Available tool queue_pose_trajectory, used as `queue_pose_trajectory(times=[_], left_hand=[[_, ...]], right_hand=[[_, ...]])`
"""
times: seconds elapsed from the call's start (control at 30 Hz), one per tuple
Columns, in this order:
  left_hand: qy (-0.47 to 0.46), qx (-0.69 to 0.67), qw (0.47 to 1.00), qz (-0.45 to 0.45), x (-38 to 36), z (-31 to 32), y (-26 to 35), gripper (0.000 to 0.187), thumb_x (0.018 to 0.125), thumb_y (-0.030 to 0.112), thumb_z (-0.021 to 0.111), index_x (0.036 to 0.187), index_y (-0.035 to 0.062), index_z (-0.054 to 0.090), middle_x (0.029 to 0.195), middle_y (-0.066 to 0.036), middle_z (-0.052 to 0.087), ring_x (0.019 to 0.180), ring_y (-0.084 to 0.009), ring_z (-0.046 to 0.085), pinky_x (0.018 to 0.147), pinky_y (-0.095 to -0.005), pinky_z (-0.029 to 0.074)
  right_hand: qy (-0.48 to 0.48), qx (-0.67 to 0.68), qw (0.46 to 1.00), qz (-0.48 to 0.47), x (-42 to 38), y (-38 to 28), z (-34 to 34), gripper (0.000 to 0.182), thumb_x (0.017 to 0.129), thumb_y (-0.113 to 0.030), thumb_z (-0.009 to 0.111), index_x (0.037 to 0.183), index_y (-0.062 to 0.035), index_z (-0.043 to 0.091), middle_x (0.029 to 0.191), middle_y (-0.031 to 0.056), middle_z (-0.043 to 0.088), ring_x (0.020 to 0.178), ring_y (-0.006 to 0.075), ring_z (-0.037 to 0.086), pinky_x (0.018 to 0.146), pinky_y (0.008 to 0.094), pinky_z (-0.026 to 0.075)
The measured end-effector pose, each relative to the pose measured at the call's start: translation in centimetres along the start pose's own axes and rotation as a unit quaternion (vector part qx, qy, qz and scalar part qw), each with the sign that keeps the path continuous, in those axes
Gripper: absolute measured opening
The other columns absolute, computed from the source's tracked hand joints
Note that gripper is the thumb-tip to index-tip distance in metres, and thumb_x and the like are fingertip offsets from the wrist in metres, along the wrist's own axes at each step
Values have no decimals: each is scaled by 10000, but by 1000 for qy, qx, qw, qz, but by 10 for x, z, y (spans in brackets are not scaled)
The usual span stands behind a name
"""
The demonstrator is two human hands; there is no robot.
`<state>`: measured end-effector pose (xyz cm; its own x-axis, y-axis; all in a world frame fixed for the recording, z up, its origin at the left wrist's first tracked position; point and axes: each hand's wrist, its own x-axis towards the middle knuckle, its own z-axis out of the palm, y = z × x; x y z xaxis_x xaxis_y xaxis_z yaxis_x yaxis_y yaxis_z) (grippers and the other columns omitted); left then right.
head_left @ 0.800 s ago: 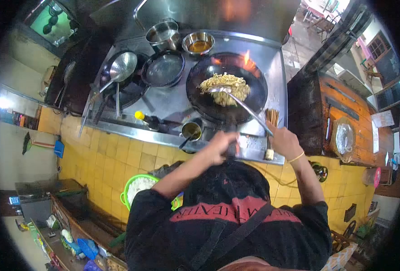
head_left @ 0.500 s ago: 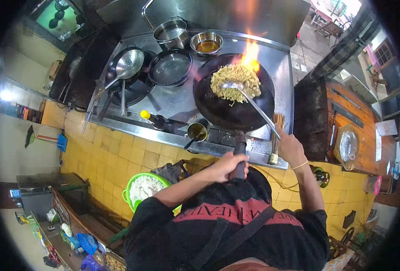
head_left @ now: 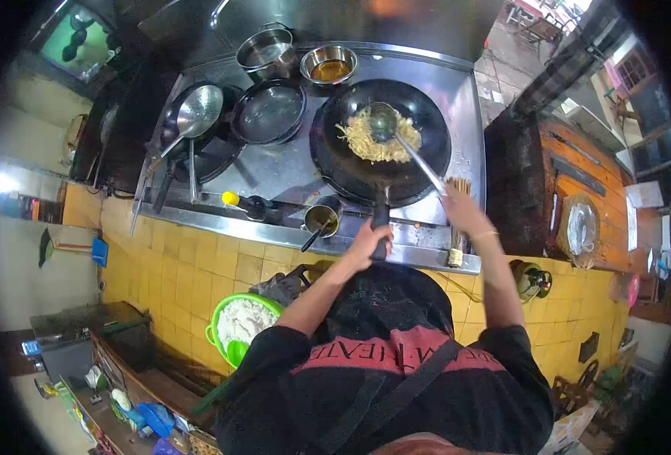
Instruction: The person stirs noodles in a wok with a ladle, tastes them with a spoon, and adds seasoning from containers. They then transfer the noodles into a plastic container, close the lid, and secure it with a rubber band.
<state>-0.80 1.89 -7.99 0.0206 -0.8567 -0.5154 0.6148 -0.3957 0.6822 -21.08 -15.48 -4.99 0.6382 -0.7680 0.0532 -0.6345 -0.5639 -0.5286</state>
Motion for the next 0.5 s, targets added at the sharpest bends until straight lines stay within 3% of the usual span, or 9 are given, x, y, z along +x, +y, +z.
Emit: queue_pose_trajectory(times=[0.03, 0.1, 0.17, 0.23, 0.3, 0.33, 0.37, 0.43, 0.5], left_hand=[[30, -5, 999, 23, 19, -9, -4, 119, 847, 112, 568, 881, 68, 462, 695, -69, 544, 507, -138, 528, 449, -295, 458], [8, -10, 1000, 27, 45, -24, -2, 183, 802, 80, 585, 896, 55, 431, 636, -57, 519, 466, -144, 519, 414, -296, 455], [13, 23, 999, 41, 51, -34, -3, 209, 834, 105, 592, 930, 58, 413, 681, -76, 530, 494, -167, 536, 430, -318, 467], [8, 31, 999, 41, 59, -38, -4, 212, 832, 106, 597, 926, 56, 414, 682, -78, 532, 495, -170, 539, 426, -323, 468], [8, 40, 999, 30, 57, -42, -6, 214, 830, 107, 601, 923, 53, 416, 683, -80, 534, 496, -172, 541, 421, -327, 468], [18, 46, 999, 23, 57, -40, -1, 217, 814, 88, 602, 914, 48, 413, 666, -78, 530, 484, -173, 540, 415, -327, 470], [28, 49, 998, 17, 60, -38, 1, 221, 798, 69, 602, 904, 44, 411, 649, -75, 525, 472, -174, 539, 409, -327, 471], [38, 46, 998, 2, 61, -40, -2, 224, 794, 64, 605, 909, 38, 415, 650, -82, 528, 476, -178, 544, 409, -332, 476], [16, 23, 999, 29, 60, -41, -1, 231, 791, 71, 610, 909, 35, 414, 645, -84, 529, 478, -180, 547, 406, -332, 475]], right_hand=[[-69, -57, 995, 44, 10, 5, 40, 348, 894, -222, 458, 1172, -24, 522, 985, 288, 581, 913, 435, 560, 801, 465, 463], [-213, -35, 957, 193, 23, -55, 4, 369, 909, -258, 438, 1202, -44, 509, 1062, 256, 572, 1004, 399, 541, 895, 424, 427], [-163, -136, 977, -38, 29, 13, -13, 361, 914, -267, 419, 1194, -56, 502, 997, 261, 592, 961, 409, 564, 850, 443, 454], [-184, -131, 974, -12, 38, -11, -56, 378, 917, -294, 408, 1191, -46, 492, 920, 266, 605, 880, 424, 591, 810, 473, 469], [-98, -145, 976, 131, 40, -39, -46, 285, 899, -240, 450, 1059, -12, 509, 789, 217, 639, 744, 364, 648, 703, 487, 513], [-59, -176, 977, 105, 46, -17, 1, 298, 898, -243, 450, 1063, -2, 509, 774, 200, 643, 732, 364, 647, 679, 490, 512], [-85, -229, 965, 90, 47, -54, -4, 296, 905, -248, 433, 1035, 6, 514, 832, 235, 633, 733, 384, 637, 663, 486, 510], [-150, -154, 975, 59, 48, -51, 14, 337, 906, -259, 418, 1039, 31, 527, 924, 277, 607, 748, 391, 633, 689, 466, 511], [-97, -119, 986, -70, 50, 23, 9, 341, 903, -253, 417, 1032, 35, 545, 990, 301, 580, 767, 390, 628, 700, 452, 512]])
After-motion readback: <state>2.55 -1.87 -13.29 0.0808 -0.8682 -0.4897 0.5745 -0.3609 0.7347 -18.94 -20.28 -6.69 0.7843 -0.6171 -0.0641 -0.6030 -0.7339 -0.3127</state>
